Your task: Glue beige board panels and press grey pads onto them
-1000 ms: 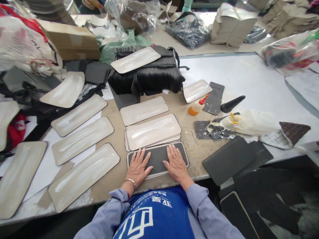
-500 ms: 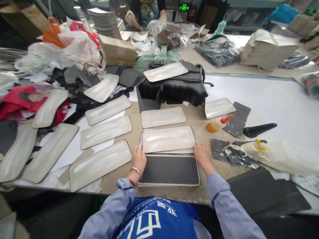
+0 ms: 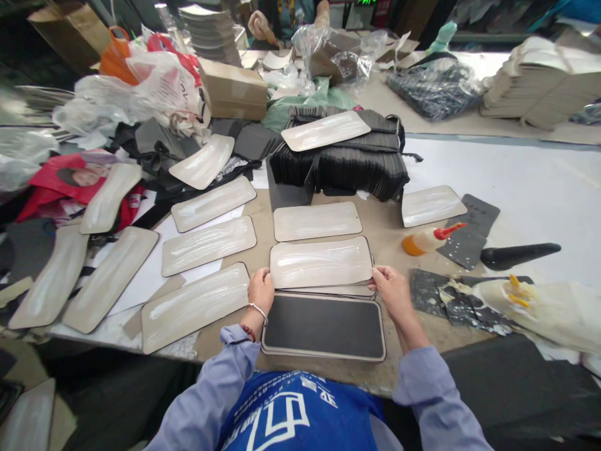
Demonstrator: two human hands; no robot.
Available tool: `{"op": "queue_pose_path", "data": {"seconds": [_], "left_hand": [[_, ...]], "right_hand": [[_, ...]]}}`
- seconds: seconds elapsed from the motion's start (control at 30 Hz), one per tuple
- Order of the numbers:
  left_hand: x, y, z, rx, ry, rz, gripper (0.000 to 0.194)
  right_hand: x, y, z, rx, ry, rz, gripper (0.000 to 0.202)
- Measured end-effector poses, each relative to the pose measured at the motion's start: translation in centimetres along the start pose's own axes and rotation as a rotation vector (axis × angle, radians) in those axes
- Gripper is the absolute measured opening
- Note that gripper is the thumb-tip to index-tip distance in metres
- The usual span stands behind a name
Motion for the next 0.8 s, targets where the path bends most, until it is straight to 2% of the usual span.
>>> {"op": "queue_pose_path", "data": {"seconds": [0.1,0.23,0.3,0.37,0.4,0.47,0.53,0.57,0.6,0.7,0.8], "left_hand": [[-0.8,0.2,-0.7,0.045,-0.056,-0.021,0.023],[-1.6,-0.3,-0.8,0.092,-0.082,-0.057,0.021],[-1.2,-1.4,0.2,0.065,-0.014,-0.015,0.023],[0.2,-2.4,2.0,0.026,0.143,0.043,0.025],[1.2,-2.5,3.3,0.020,0.260,0.030,0.024],[4.1,-1.2,6.3,0.040,0.572,-0.133,0.023],[7.4,1.2,9.0,0.032,0.920,-0.380,0.026],[8.5,2.4,9.8,-0.010,1.011,-0.445,0.029],[8.8,3.5,10.1,-0.073,1.030,-0.475,0.033],[7.4,6.0,9.4,-0.249,0.811,-0.468,0.042],[6.5,6.7,8.6,-0.229,0.709,-0.508,0.041]], "right_hand": [[1.0,0.3,-1.2,-0.092,0.010,0.001,0.022],[2.7,1.3,-3.9,-0.162,-0.010,-0.025,0.018],[3.3,1.9,-5.4,-0.239,-0.015,-0.053,0.013],[3.5,2.5,-6.5,-0.348,0.023,-0.083,0.008],[3.5,2.7,-6.9,-0.397,0.059,-0.087,0.007],[3.5,2.9,-7.3,-0.453,0.127,-0.073,0.006],[3.6,2.9,-7.8,-0.448,0.137,-0.053,0.006],[3.8,2.8,-8.3,-0.422,0.112,-0.042,0.006],[4.2,2.7,-8.9,-0.374,0.067,-0.030,0.004],[6.7,1.7,-12.5,-0.094,-0.184,0.085,0.006],[11.1,0.5,-17.9,0.163,-0.487,0.235,0.013]]}}
Point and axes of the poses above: each hand's wrist, its own x-axis away from the middle knuckle, its own y-axis out of the palm, z = x × y, the point moved 6 cm from there along -x, towards the middle knuckle, and after that the axes turned 4 degrees about y, right-handed, at the moved point
